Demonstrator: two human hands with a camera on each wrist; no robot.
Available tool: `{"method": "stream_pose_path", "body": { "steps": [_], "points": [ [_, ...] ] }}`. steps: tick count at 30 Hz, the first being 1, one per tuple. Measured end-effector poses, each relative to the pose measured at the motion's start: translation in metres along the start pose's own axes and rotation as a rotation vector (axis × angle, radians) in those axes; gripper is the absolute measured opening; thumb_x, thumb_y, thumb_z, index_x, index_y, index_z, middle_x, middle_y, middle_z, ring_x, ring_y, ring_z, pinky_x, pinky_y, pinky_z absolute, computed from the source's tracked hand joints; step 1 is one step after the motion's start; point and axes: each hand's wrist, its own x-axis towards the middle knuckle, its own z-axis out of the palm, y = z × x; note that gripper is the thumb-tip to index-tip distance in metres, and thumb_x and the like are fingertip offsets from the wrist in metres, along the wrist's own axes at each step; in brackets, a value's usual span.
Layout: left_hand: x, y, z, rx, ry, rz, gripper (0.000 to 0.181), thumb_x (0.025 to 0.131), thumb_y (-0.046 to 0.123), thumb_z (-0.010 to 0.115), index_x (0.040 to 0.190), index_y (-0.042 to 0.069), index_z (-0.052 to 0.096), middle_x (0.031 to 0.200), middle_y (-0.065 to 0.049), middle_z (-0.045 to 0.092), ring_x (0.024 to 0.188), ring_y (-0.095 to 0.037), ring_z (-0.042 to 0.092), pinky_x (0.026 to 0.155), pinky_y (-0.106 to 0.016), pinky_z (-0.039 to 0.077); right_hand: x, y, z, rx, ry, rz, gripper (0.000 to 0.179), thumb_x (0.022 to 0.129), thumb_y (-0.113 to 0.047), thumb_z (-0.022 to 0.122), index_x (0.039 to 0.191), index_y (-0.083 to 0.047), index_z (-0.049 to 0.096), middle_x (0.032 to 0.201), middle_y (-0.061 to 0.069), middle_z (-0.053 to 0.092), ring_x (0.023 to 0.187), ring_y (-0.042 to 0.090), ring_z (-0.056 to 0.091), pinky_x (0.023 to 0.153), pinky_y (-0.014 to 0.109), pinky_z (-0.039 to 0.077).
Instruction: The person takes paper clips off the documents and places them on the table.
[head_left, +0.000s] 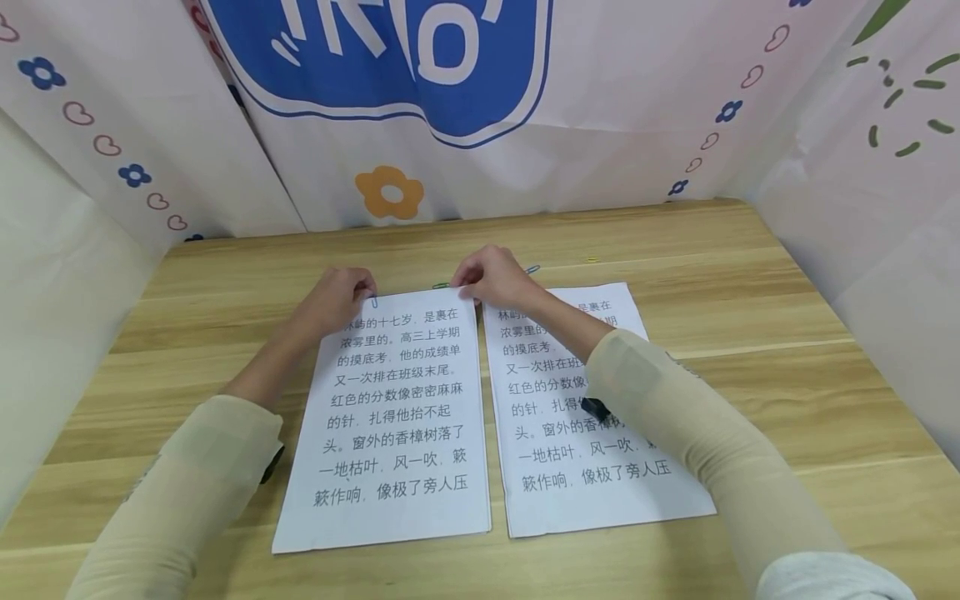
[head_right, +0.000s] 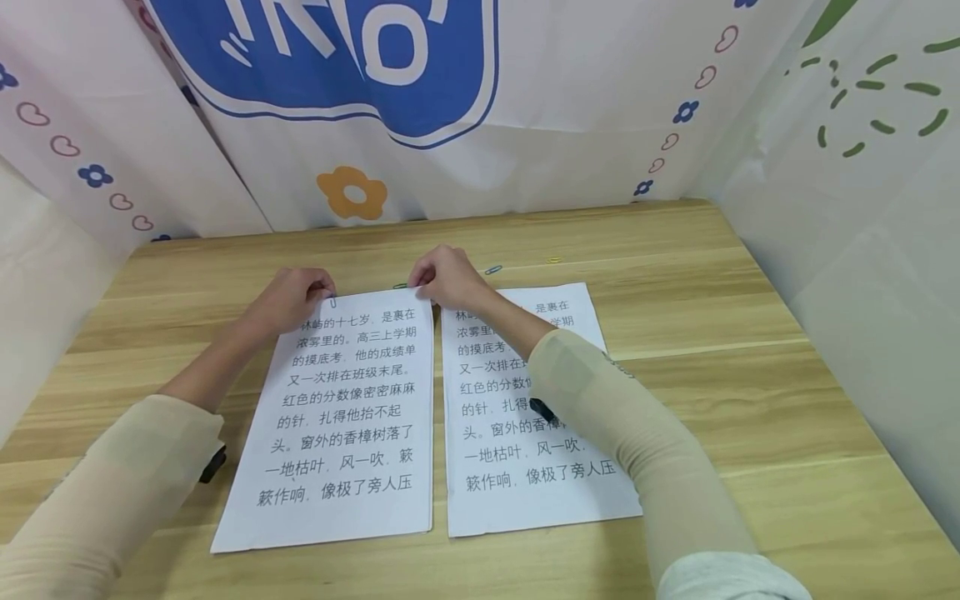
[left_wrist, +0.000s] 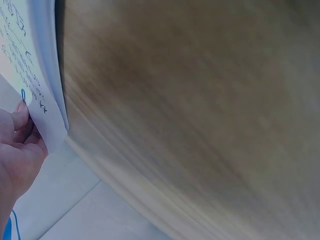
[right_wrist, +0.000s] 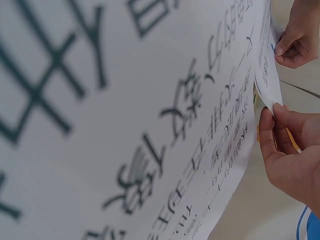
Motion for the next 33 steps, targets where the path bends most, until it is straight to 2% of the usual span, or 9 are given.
{"method": "stream_pose_path", "body": {
  "steps": [6, 16, 27, 33],
  "points": [
    [0.0001, -0.0006, -0.001, 0.002, 0.014, 0.002, 0.014, 0.102, -0.006, 0.053, 0.104, -0.008, 0.067, 0.1, -0.026, 0.068, 0.09, -0.036, 0.065, 0.08, -0.043, 0.054, -0.0005, -0.0014, -0.0005, -0.004, 0.003, -0.001, 0.014, 0.093, 0.003, 0.073, 0.105, -0.001, 0.078, 0.097, 0.009, 0.074, 0.086, 0.02, 0.067, 0.072, 0.025, 0.056],
    [-0.0011, 0.0016, -0.0041, -0.035, -0.007, -0.031, 0.015, 0.104, -0.003, 0.052, 0.107, -0.007, 0.066, 0.104, -0.025, 0.067, 0.093, -0.035, 0.063, 0.084, -0.043, 0.052, -0.0002, -0.0002, -0.0008, -0.005, 0.008, -0.002, 0.015, 0.092, 0.004, 0.074, 0.105, -0.001, 0.078, 0.096, 0.009, 0.074, 0.087, 0.02, 0.067, 0.073, 0.025, 0.057],
    [-0.0037, 0.001, -0.006, -0.041, -0.018, 0.008, 0.016, 0.103, -0.006, 0.053, 0.107, -0.007, 0.068, 0.102, -0.024, 0.067, 0.092, -0.034, 0.061, 0.082, -0.042, 0.051, -0.0013, -0.0013, -0.001, -0.008, 0.007, 0.009, 0.015, 0.092, 0.004, 0.074, 0.105, -0.002, 0.078, 0.097, 0.009, 0.074, 0.088, 0.02, 0.068, 0.074, 0.025, 0.056],
    [-0.0036, 0.0021, -0.0054, -0.04, -0.005, -0.008, 0.016, 0.103, -0.006, 0.053, 0.105, -0.006, 0.069, 0.102, -0.023, 0.068, 0.092, -0.033, 0.062, 0.082, -0.041, 0.051, -0.0016, -0.0013, -0.0012, -0.011, 0.009, 0.009, 0.015, 0.091, 0.004, 0.075, 0.105, -0.002, 0.078, 0.096, 0.009, 0.074, 0.087, 0.02, 0.067, 0.074, 0.026, 0.057]
  ]
}}
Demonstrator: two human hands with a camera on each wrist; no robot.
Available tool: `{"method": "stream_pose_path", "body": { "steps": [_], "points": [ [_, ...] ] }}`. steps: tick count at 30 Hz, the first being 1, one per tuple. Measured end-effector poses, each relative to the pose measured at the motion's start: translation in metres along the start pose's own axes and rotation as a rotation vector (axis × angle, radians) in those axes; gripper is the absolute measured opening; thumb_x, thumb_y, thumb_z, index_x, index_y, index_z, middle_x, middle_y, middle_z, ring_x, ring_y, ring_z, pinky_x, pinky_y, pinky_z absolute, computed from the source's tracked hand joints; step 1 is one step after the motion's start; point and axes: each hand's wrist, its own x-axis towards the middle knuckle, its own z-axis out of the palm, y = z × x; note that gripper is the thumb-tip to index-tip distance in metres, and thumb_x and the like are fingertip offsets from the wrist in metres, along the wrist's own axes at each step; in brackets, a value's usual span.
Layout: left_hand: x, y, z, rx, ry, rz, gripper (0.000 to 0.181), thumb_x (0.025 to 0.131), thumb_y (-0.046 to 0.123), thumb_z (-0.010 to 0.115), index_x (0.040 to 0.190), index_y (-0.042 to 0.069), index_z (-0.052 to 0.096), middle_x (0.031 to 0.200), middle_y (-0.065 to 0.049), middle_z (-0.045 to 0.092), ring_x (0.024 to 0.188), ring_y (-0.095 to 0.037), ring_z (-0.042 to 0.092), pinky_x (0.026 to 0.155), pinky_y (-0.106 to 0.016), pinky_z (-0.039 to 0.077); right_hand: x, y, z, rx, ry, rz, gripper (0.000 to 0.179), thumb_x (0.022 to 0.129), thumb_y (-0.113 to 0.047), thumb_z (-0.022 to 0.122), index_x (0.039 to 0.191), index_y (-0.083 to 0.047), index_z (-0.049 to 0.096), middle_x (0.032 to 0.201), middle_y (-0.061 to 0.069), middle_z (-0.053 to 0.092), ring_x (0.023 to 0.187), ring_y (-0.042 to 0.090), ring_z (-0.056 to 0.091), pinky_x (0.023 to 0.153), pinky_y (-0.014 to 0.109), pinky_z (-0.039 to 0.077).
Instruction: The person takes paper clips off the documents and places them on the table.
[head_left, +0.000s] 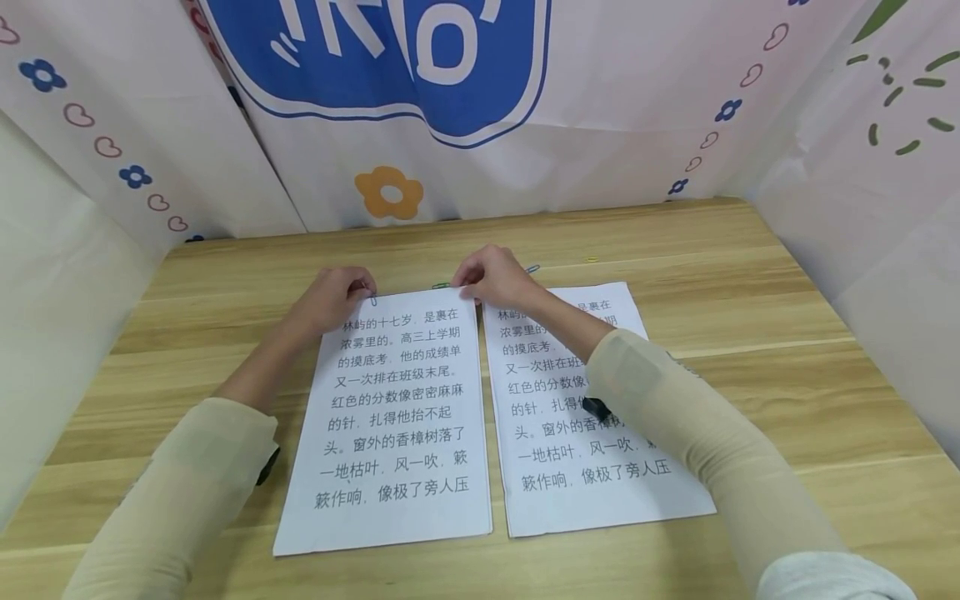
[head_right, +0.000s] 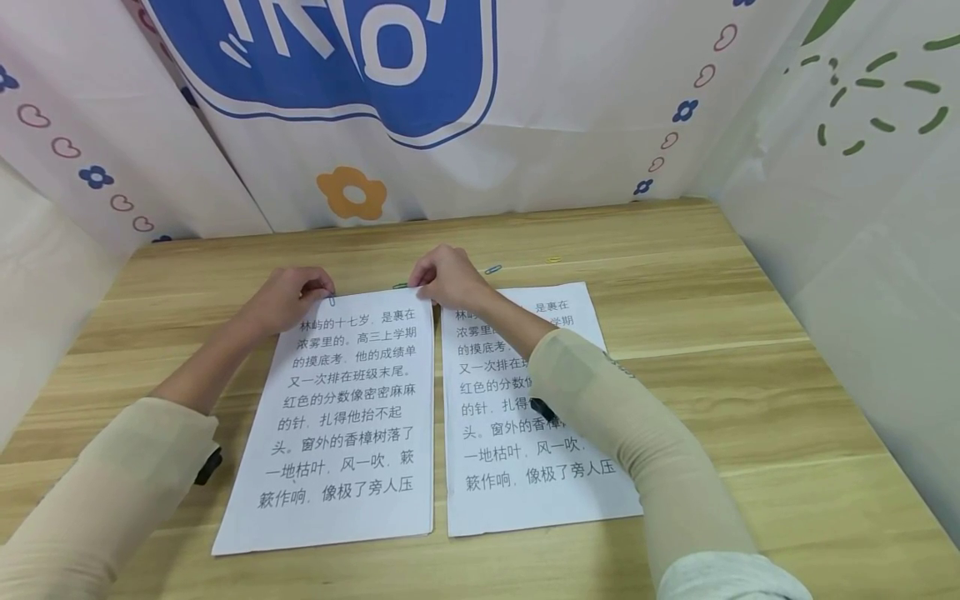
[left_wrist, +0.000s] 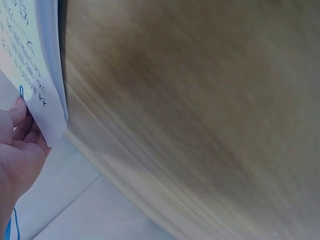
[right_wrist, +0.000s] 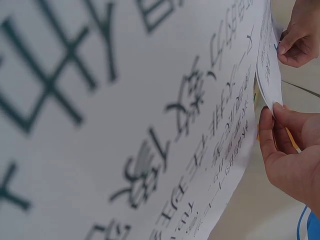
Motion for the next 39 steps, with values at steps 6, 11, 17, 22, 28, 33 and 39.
{"method": "stream_pose_path", "body": {
  "steps": [6, 11, 17, 22, 28, 33, 39],
  "points": [
    [0.0003, 0.0004, 0.0, 0.004, 0.007, 0.011, 0.016, 0.102, -0.007, 0.051, 0.103, -0.007, 0.067, 0.102, -0.025, 0.068, 0.092, -0.035, 0.063, 0.083, -0.043, 0.052, 0.0008, 0.0008, 0.0001, 0.003, -0.004, -0.008, 0.015, 0.092, 0.004, 0.074, 0.105, -0.001, 0.078, 0.096, 0.009, 0.074, 0.087, 0.02, 0.067, 0.073, 0.025, 0.056],
    [0.0009, -0.0002, 0.0008, 0.001, 0.016, 0.015, 0.015, 0.104, -0.005, 0.052, 0.103, -0.007, 0.066, 0.1, -0.025, 0.067, 0.089, -0.034, 0.063, 0.08, -0.042, 0.052, 0.0012, 0.0012, 0.0002, -0.002, -0.003, -0.015, 0.015, 0.092, 0.003, 0.074, 0.106, -0.001, 0.078, 0.097, 0.009, 0.074, 0.087, 0.02, 0.067, 0.073, 0.025, 0.056],
    [0.0011, 0.001, 0.0007, -0.003, 0.025, 0.004, 0.015, 0.104, -0.005, 0.051, 0.104, -0.008, 0.066, 0.101, -0.025, 0.067, 0.089, -0.035, 0.063, 0.08, -0.042, 0.052, 0.0009, 0.0015, 0.0001, 0.003, 0.0, -0.006, 0.015, 0.092, 0.004, 0.074, 0.106, -0.001, 0.077, 0.096, 0.009, 0.074, 0.087, 0.02, 0.067, 0.073, 0.025, 0.057],
    [0.0012, 0.0017, 0.0005, -0.018, 0.024, -0.005, 0.015, 0.104, -0.005, 0.05, 0.105, -0.008, 0.065, 0.102, -0.026, 0.067, 0.09, -0.035, 0.063, 0.081, -0.043, 0.053, 0.001, 0.0028, 0.0002, 0.007, -0.004, 0.002, 0.015, 0.092, 0.004, 0.074, 0.106, -0.001, 0.077, 0.097, 0.009, 0.074, 0.086, 0.02, 0.068, 0.073, 0.025, 0.058],
    [0.0015, 0.0011, 0.0004, -0.022, 0.025, -0.015, 0.016, 0.105, -0.003, 0.05, 0.107, -0.009, 0.064, 0.103, -0.026, 0.066, 0.09, -0.035, 0.063, 0.082, -0.043, 0.052, 0.0014, 0.0035, 0.0, 0.009, -0.004, 0.0, 0.016, 0.092, 0.004, 0.073, 0.107, 0.0, 0.077, 0.097, 0.009, 0.074, 0.085, 0.02, 0.068, 0.072, 0.025, 0.057],
    [0.0017, 0.0011, 0.0004, -0.031, 0.031, -0.025, 0.016, 0.106, -0.003, 0.049, 0.109, -0.008, 0.064, 0.103, -0.025, 0.066, 0.089, -0.033, 0.061, 0.079, -0.041, 0.051, 0.0012, 0.0036, -0.0005, 0.014, -0.005, 0.002, 0.016, 0.092, 0.005, 0.073, 0.107, 0.0, 0.077, 0.097, 0.01, 0.074, 0.084, 0.02, 0.067, 0.072, 0.025, 0.057],
    [0.0021, 0.0008, 0.0012, -0.036, 0.04, -0.035, 0.016, 0.106, -0.002, 0.049, 0.11, -0.008, 0.064, 0.105, -0.026, 0.065, 0.09, -0.034, 0.061, 0.08, -0.041, 0.051, 0.0006, 0.0034, -0.0012, 0.013, -0.004, 0.0, 0.016, 0.092, 0.005, 0.073, 0.107, 0.001, 0.077, 0.096, 0.01, 0.074, 0.084, 0.02, 0.067, 0.072, 0.025, 0.057]
  ]
}}
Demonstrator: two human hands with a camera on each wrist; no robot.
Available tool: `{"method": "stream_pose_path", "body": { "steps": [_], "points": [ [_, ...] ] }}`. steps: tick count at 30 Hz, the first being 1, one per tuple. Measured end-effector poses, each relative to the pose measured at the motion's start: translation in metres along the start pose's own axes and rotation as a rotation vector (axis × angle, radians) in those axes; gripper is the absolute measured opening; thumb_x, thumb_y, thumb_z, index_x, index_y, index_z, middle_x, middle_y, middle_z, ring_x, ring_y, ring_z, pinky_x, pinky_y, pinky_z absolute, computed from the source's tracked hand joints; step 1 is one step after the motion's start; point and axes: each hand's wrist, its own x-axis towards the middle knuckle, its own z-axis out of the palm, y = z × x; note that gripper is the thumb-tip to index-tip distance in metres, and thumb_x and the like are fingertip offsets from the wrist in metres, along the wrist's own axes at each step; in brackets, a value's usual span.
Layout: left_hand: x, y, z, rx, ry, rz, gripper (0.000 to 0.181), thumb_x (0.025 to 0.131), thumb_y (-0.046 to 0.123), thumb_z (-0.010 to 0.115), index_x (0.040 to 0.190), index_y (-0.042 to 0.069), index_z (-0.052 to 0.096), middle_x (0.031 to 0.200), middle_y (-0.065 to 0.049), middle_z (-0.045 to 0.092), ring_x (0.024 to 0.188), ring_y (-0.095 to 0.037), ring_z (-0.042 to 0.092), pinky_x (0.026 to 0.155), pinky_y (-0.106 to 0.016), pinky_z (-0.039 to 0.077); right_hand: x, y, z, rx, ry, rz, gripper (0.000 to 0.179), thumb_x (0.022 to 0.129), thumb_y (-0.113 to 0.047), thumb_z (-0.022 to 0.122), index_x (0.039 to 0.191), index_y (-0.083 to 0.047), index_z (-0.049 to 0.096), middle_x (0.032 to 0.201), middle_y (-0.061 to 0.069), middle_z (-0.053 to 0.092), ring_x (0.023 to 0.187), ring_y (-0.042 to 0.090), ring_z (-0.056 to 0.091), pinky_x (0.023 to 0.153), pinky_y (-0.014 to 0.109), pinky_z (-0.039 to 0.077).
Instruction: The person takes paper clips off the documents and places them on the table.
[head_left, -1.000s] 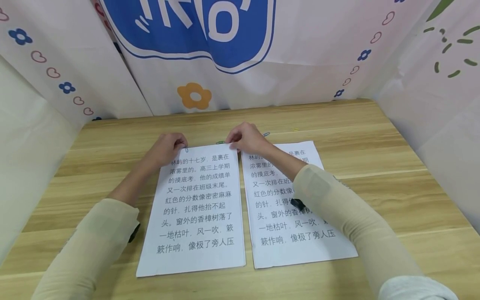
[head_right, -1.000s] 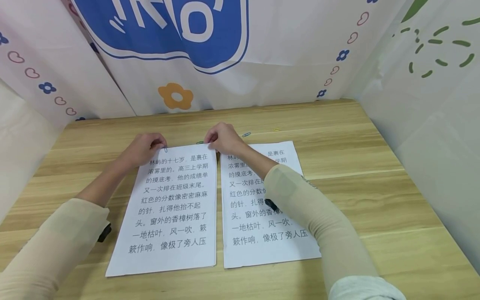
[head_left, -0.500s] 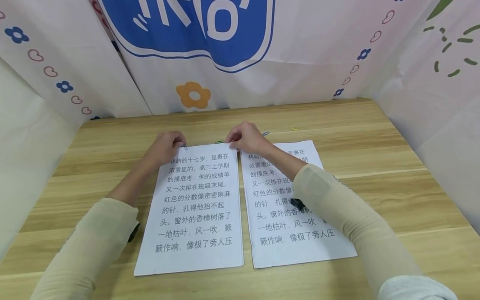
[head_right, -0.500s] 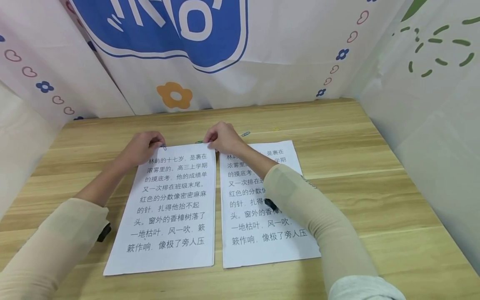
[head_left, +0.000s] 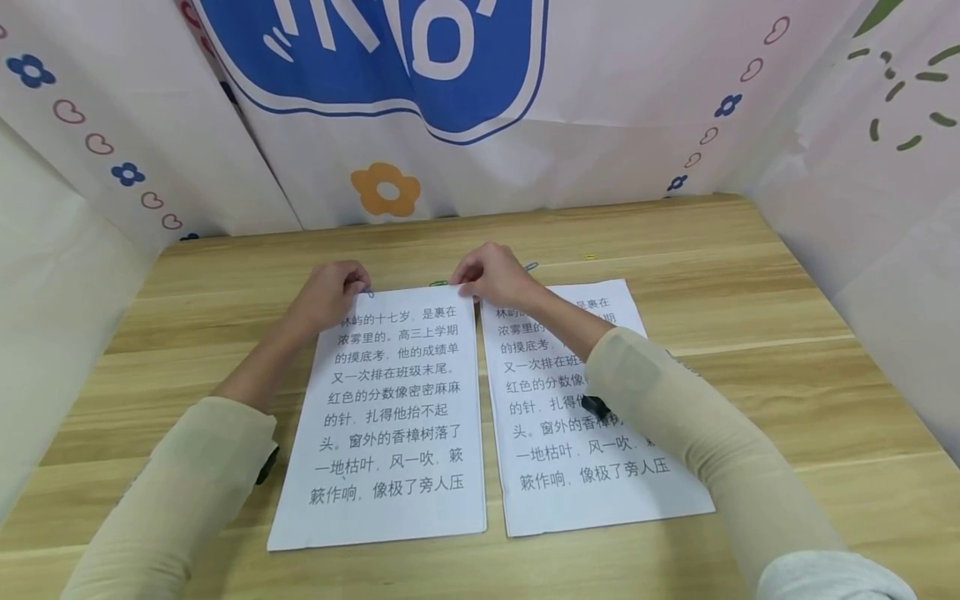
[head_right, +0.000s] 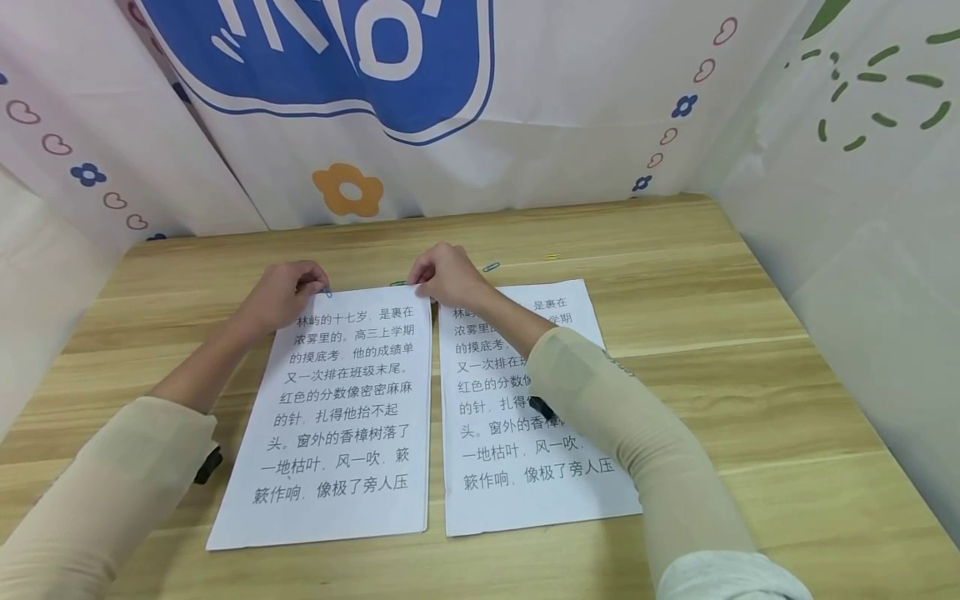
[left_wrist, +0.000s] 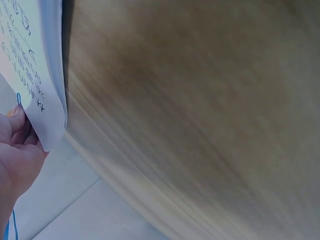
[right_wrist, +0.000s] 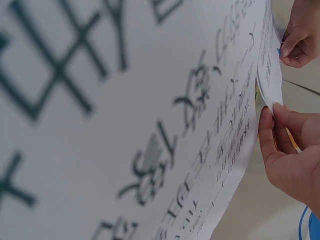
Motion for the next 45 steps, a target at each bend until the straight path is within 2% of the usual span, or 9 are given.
{"method": "stream_pose_path", "body": {
  "steps": [6, 16, 26, 39, 45],
  "points": [
    [-0.0015, 0.0003, -0.0013, -0.009, 0.013, -0.008, 0.016, 0.106, -0.001, 0.05, 0.111, -0.008, 0.063, 0.105, -0.025, 0.065, 0.09, -0.033, 0.06, 0.08, -0.041, 0.05, 0.0004, -0.0014, 0.0002, -0.009, 0.002, 0.001, 0.015, 0.092, 0.004, 0.074, 0.106, 0.0, 0.077, 0.096, 0.01, 0.074, 0.085, 0.019, 0.067, 0.072, 0.024, 0.057],
    [-0.0039, 0.0028, -0.0051, -0.028, -0.012, -0.006, 0.019, 0.107, -0.001, 0.05, 0.115, -0.009, 0.065, 0.108, -0.026, 0.066, 0.093, -0.034, 0.061, 0.08, -0.041, 0.049, -0.0016, -0.0049, -0.001, 0.01, -0.004, 0.006, 0.015, 0.092, 0.005, 0.074, 0.105, 0.0, 0.077, 0.096, 0.01, 0.074, 0.081, 0.02, 0.067, 0.069, 0.024, 0.057],
    [-0.003, 0.0015, -0.0054, -0.017, -0.015, -0.001, 0.017, 0.107, 0.0, 0.051, 0.109, -0.008, 0.066, 0.104, -0.024, 0.066, 0.09, -0.032, 0.059, 0.078, -0.04, 0.048, -0.0016, -0.0032, -0.001, 0.001, -0.002, -0.001, 0.014, 0.092, 0.004, 0.074, 0.105, 0.0, 0.078, 0.095, 0.01, 0.074, 0.082, 0.019, 0.066, 0.069, 0.023, 0.056],
    [-0.0016, -0.0018, -0.0049, -0.031, 0.03, 0.011, 0.017, 0.107, 0.0, 0.051, 0.109, -0.01, 0.064, 0.103, -0.026, 0.066, 0.09, -0.034, 0.061, 0.08, -0.04, 0.05, -0.0027, -0.0045, -0.0015, 0.001, 0.005, -0.006, 0.014, 0.092, 0.004, 0.073, 0.104, -0.001, 0.078, 0.094, 0.009, 0.074, 0.08, 0.02, 0.066, 0.068, 0.024, 0.055],
    [-0.0006, -0.004, -0.0042, -0.041, 0.049, -0.005, 0.018, 0.107, 0.002, 0.051, 0.11, -0.01, 0.065, 0.102, -0.026, 0.066, 0.09, -0.033, 0.061, 0.078, -0.038, 0.05, -0.0024, -0.0039, -0.0018, 0.004, 0.003, -0.004, 0.013, 0.092, 0.004, 0.073, 0.104, -0.001, 0.078, 0.094, 0.009, 0.074, 0.081, 0.02, 0.066, 0.068, 0.023, 0.055]
  ]
}}
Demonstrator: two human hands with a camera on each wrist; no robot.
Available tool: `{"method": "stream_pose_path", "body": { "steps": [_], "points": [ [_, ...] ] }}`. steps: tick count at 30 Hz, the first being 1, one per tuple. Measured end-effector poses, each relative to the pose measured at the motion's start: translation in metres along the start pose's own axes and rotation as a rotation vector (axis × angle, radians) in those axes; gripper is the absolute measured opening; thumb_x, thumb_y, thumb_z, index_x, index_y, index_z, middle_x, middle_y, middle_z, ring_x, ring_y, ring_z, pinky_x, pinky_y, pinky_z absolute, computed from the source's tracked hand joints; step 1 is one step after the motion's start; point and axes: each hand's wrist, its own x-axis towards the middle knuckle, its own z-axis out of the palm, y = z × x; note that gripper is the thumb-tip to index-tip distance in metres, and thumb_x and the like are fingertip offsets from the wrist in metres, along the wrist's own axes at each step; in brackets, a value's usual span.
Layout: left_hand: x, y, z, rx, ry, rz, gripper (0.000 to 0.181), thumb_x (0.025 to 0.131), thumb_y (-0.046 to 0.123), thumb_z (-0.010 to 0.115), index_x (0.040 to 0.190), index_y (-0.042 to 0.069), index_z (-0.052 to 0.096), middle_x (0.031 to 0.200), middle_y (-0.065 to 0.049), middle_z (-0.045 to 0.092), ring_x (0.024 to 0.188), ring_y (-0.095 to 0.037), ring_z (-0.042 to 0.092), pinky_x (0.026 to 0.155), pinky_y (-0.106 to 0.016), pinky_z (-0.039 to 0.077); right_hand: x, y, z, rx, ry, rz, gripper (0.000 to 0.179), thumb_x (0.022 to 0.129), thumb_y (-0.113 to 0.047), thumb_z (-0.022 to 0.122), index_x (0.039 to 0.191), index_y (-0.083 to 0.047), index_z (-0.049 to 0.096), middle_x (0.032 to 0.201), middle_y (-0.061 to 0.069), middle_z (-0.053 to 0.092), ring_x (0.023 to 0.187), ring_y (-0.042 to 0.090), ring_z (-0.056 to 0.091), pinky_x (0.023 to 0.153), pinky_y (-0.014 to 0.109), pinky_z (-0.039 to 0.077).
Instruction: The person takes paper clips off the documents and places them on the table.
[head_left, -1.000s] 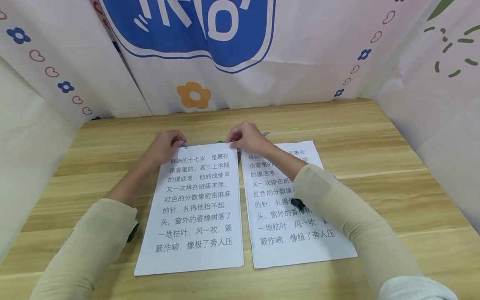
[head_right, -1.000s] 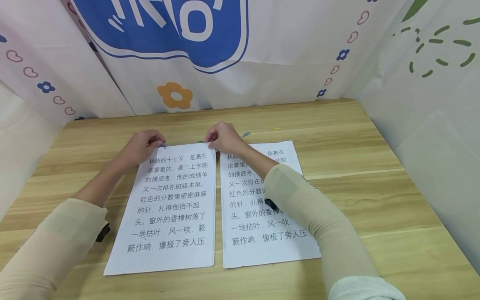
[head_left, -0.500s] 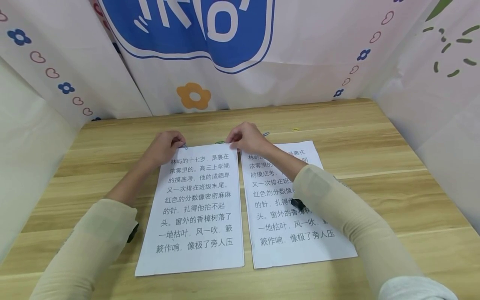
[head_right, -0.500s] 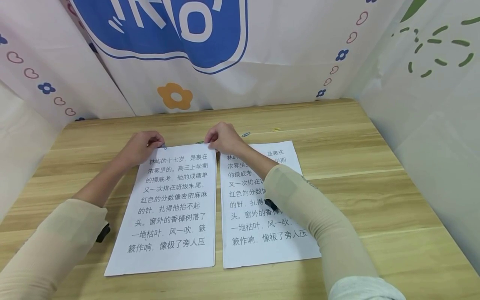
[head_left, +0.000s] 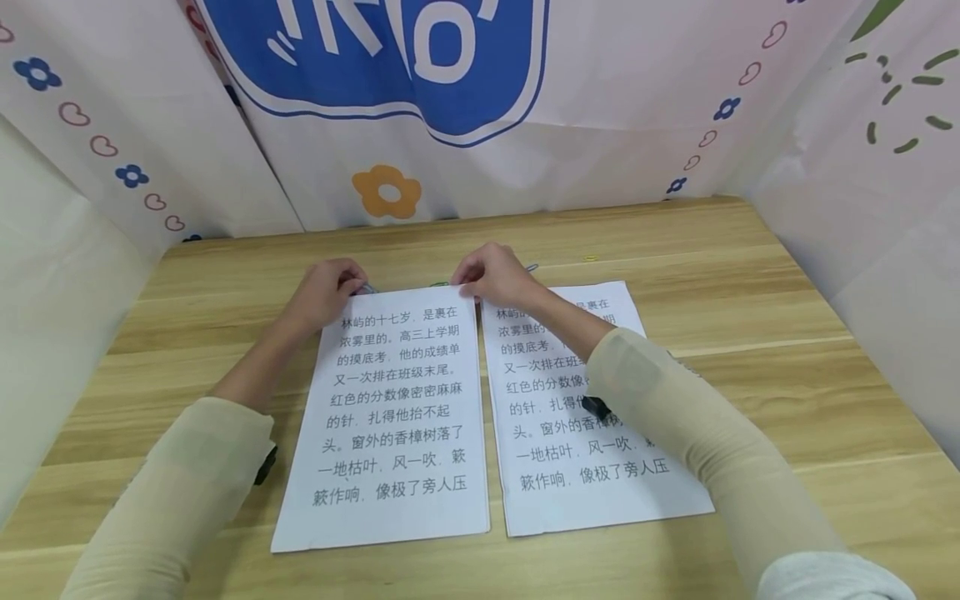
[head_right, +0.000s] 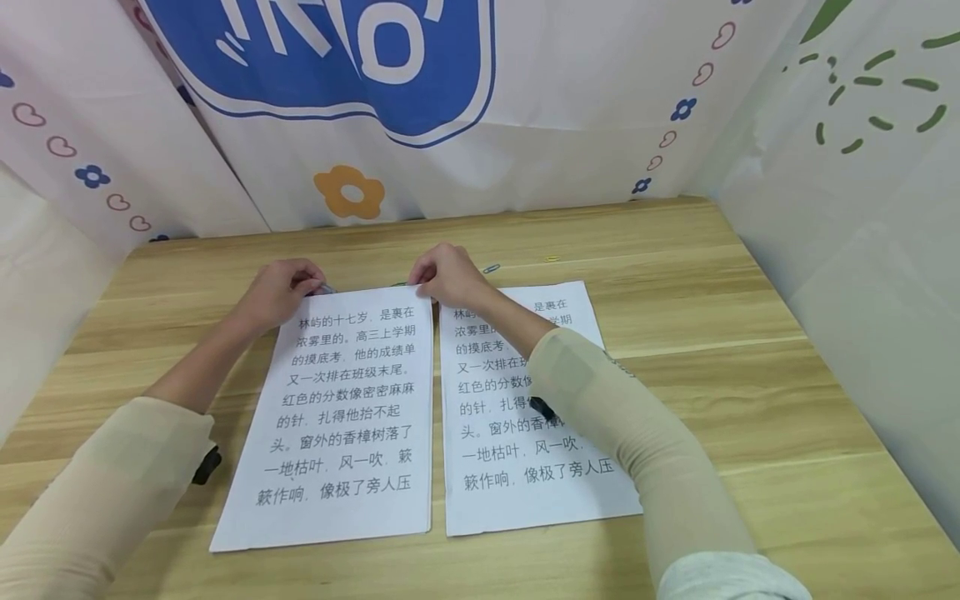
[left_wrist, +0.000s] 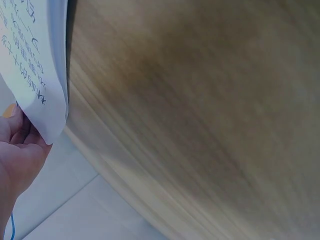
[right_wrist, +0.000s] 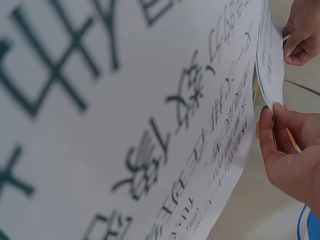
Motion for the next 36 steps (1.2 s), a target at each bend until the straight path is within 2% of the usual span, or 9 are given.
{"method": "stream_pose_path", "body": {
  "steps": [7, 16, 25, 32, 36],
  "points": [
    [-0.001, 0.001, 0.0, -0.015, 0.004, -0.024, 0.018, 0.107, 0.004, 0.053, 0.11, -0.008, 0.065, 0.103, -0.025, 0.066, 0.092, -0.032, 0.06, 0.079, -0.038, 0.048, -0.001, -0.001, 0.0, 0.004, -0.002, 0.005, 0.014, 0.092, 0.004, 0.073, 0.104, -0.001, 0.078, 0.095, 0.01, 0.074, 0.081, 0.021, 0.067, 0.068, 0.023, 0.056],
    [-0.001, 0.002, 0.002, -0.058, 0.031, -0.06, 0.016, 0.104, 0.002, 0.058, 0.112, -0.006, 0.069, 0.107, -0.024, 0.068, 0.093, -0.03, 0.061, 0.073, -0.026, 0.048, 0.0, 0.001, 0.0, 0.0, 0.001, 0.012, 0.013, 0.092, 0.003, 0.074, 0.103, -0.002, 0.078, 0.094, 0.009, 0.074, 0.081, 0.02, 0.067, 0.068, 0.023, 0.055],
    [0.001, 0.003, 0.006, -0.075, 0.048, -0.073, 0.014, 0.1, -0.001, 0.063, 0.111, -0.006, 0.069, 0.108, -0.024, 0.069, 0.096, -0.032, 0.063, 0.082, -0.036, 0.052, 0.0, 0.001, 0.0, -0.001, 0.001, 0.013, 0.013, 0.092, 0.003, 0.074, 0.103, -0.003, 0.078, 0.094, 0.008, 0.074, 0.082, 0.02, 0.067, 0.07, 0.025, 0.056],
    [0.007, 0.001, 0.01, -0.074, 0.002, -0.058, 0.013, 0.101, 0.0, 0.062, 0.11, -0.008, 0.068, 0.105, -0.024, 0.068, 0.093, -0.031, 0.062, 0.081, -0.035, 0.051, 0.0, 0.002, 0.0, -0.006, -0.005, 0.01, 0.014, 0.092, 0.003, 0.074, 0.104, -0.002, 0.078, 0.095, 0.008, 0.074, 0.083, 0.02, 0.067, 0.07, 0.024, 0.056],
    [0.009, 0.002, 0.01, -0.077, -0.034, -0.073, 0.014, 0.102, 0.001, 0.06, 0.111, -0.008, 0.067, 0.105, -0.024, 0.066, 0.093, -0.03, 0.06, 0.082, -0.036, 0.05, 0.001, 0.002, 0.0, -0.011, -0.005, 0.008, 0.013, 0.093, 0.003, 0.074, 0.104, -0.002, 0.078, 0.095, 0.008, 0.074, 0.083, 0.019, 0.067, 0.07, 0.024, 0.056]
  ]
}}
